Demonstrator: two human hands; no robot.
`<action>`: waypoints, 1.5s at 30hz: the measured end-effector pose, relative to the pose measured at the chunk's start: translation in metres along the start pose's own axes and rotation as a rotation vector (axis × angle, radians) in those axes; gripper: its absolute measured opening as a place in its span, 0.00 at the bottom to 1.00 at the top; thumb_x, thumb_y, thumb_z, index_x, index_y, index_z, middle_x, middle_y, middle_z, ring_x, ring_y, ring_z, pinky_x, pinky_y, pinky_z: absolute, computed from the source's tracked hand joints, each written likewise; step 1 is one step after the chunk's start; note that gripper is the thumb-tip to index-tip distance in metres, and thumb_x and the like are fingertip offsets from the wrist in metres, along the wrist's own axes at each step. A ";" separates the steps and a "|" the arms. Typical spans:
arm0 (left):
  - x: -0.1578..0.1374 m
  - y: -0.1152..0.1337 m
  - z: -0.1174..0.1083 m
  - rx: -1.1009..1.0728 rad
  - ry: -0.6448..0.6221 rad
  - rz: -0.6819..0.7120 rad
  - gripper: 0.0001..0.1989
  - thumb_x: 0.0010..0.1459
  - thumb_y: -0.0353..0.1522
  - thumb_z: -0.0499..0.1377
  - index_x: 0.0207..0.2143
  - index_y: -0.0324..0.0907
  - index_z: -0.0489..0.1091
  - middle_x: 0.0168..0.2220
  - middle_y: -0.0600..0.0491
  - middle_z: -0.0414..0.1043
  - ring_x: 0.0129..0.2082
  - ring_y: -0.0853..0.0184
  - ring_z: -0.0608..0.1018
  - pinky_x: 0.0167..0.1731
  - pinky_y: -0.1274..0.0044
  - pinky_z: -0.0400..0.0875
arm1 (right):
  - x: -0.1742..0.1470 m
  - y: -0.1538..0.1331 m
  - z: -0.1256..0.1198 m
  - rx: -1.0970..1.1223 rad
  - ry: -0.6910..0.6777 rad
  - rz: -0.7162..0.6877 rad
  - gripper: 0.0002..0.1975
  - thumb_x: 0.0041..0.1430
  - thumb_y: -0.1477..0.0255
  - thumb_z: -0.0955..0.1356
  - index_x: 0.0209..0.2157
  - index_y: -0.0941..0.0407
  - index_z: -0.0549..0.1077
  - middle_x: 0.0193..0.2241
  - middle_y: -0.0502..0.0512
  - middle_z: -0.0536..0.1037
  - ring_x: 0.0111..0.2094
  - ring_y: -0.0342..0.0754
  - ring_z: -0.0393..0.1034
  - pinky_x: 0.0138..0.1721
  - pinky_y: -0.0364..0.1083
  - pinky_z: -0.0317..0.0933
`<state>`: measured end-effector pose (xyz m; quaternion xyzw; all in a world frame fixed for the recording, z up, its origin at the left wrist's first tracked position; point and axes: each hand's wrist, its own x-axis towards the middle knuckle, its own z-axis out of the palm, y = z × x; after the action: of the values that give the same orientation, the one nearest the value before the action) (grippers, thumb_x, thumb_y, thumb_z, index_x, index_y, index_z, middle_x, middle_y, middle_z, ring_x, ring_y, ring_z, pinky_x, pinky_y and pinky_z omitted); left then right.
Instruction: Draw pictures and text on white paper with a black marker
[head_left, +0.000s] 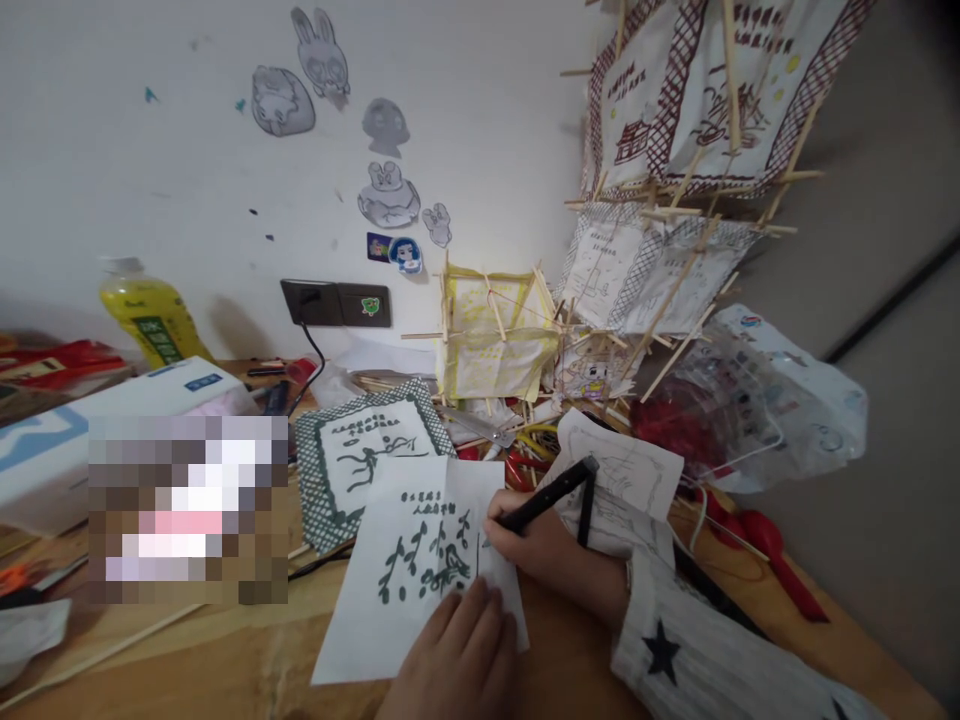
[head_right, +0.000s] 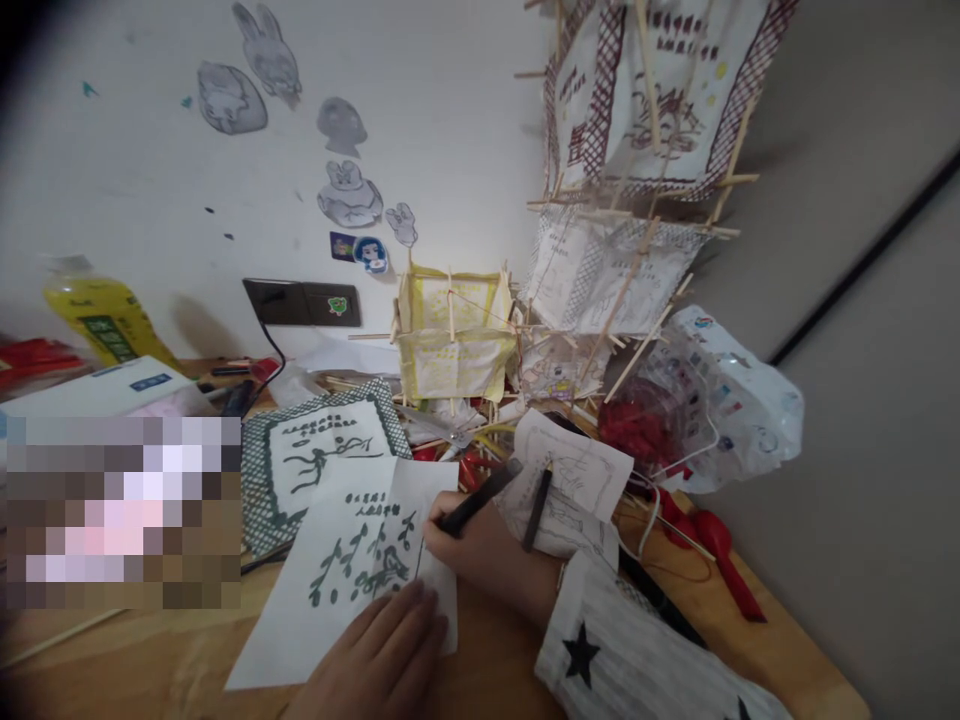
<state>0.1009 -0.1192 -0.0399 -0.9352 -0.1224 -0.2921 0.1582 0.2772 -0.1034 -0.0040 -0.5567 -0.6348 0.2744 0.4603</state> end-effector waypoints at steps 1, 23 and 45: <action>0.001 0.000 -0.001 -0.007 0.020 -0.009 0.10 0.65 0.33 0.51 0.41 0.40 0.71 0.39 0.52 0.75 0.44 0.62 0.74 0.43 0.72 0.69 | 0.000 -0.001 0.000 -0.001 -0.006 -0.005 0.08 0.49 0.77 0.63 0.19 0.55 0.61 0.19 0.45 0.63 0.23 0.41 0.58 0.26 0.40 0.53; 0.000 -0.002 -0.001 -0.044 -0.068 0.006 0.09 0.62 0.34 0.55 0.42 0.40 0.70 0.42 0.50 0.73 0.48 0.59 0.71 0.45 0.70 0.68 | -0.002 -0.006 -0.002 -0.014 -0.085 0.019 0.09 0.48 0.77 0.65 0.19 0.56 0.63 0.17 0.44 0.62 0.22 0.40 0.56 0.24 0.40 0.51; 0.003 0.000 0.002 -0.070 0.024 0.035 0.06 0.63 0.33 0.55 0.36 0.42 0.70 0.36 0.52 0.72 0.45 0.61 0.71 0.44 0.71 0.66 | -0.003 -0.018 -0.006 0.032 -0.020 -0.041 0.06 0.49 0.77 0.64 0.21 0.55 0.64 0.20 0.45 0.66 0.24 0.41 0.60 0.27 0.40 0.56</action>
<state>0.1041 -0.1179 -0.0392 -0.9386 -0.0939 -0.3044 0.1321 0.2745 -0.1111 0.0134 -0.5333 -0.6463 0.2804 0.4682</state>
